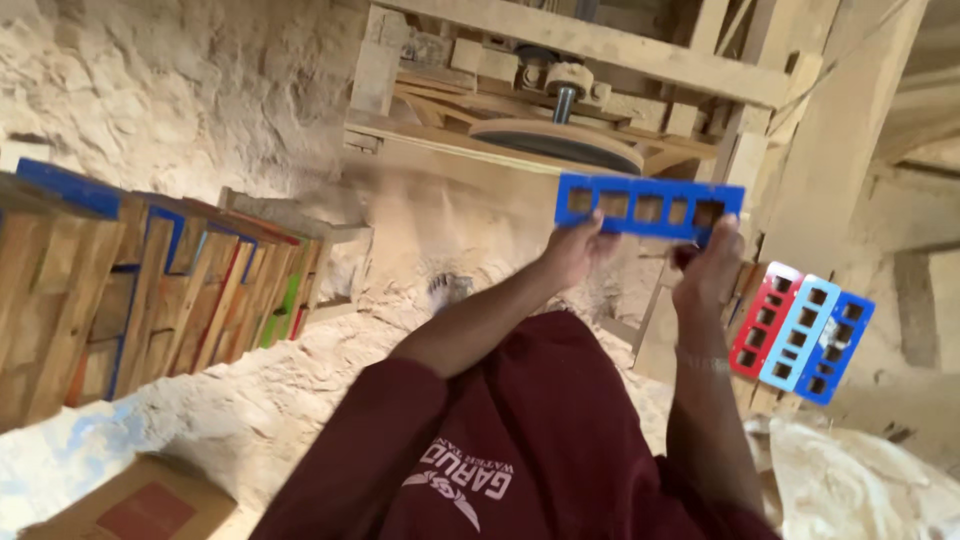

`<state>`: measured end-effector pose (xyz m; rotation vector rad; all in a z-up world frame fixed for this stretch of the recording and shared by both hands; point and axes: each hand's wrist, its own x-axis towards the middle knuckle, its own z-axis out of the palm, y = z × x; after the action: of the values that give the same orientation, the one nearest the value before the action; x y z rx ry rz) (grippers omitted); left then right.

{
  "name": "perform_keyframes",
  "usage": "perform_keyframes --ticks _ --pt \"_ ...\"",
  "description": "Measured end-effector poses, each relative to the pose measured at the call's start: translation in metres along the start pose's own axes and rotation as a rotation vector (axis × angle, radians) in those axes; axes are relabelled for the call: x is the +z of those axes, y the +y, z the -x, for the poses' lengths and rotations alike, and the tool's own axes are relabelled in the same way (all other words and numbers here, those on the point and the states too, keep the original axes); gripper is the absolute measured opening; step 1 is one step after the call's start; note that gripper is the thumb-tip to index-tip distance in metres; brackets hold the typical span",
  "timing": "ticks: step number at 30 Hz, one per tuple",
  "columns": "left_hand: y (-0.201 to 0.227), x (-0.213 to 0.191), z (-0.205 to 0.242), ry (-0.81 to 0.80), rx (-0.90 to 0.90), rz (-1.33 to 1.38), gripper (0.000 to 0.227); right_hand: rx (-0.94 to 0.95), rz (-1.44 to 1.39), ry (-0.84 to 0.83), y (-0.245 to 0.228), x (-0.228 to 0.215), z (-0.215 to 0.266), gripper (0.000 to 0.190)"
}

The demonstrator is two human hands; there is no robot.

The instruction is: The person repeatedly smooths the edges of several colorful plastic frames on a rotating grinding wheel. They handle each frame one at a time, rotating it to grind different sides, then place the finished frames on a wooden surface nearby.

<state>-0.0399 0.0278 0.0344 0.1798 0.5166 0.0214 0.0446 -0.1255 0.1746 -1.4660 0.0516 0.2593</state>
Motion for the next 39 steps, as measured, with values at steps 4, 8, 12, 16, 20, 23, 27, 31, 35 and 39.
perform_keyframes --ticks 4,8,12,16,20,23,27,31,35,39 --pt "0.02 -0.011 0.087 0.24 0.1 -0.81 0.058 -0.344 0.47 -0.194 -0.052 0.002 0.046 0.036" --pt "0.043 -0.002 0.12 -0.23 0.707 -1.309 0.076 -0.398 0.687 -0.426 -0.051 0.025 0.063 0.038" --pt "0.067 0.009 0.124 -0.14 0.271 -0.846 0.053 0.066 0.33 -0.366 -0.008 0.067 0.056 0.035" --pt "0.085 -0.004 0.128 0.169 0.3 -0.728 0.046 0.204 0.554 -0.442 0.057 0.122 0.072 0.053" --pt "0.125 -0.022 0.104 0.335 0.324 -0.897 0.044 0.283 0.261 -0.409 0.103 0.174 0.07 0.066" --pt "0.151 -0.04 0.089 0.31 0.236 -0.842 0.051 0.456 0.21 -0.409 0.126 0.197 0.067 0.076" --pt "0.183 -0.037 0.056 0.498 0.274 -1.013 0.045 0.373 0.347 -0.299 0.137 0.226 0.034 0.08" --pt "0.151 -0.028 0.044 0.5 0.3 -1.075 0.043 0.368 0.416 -0.241 0.141 0.198 0.028 0.077" --pt "0.092 -0.005 0.019 0.457 0.245 -0.976 0.044 0.486 0.086 -0.198 0.126 0.133 0.014 0.068" --pt "0.063 0.018 -0.001 0.534 0.18 -1.232 0.046 0.509 0.245 -0.145 0.106 0.102 -0.006 0.067"
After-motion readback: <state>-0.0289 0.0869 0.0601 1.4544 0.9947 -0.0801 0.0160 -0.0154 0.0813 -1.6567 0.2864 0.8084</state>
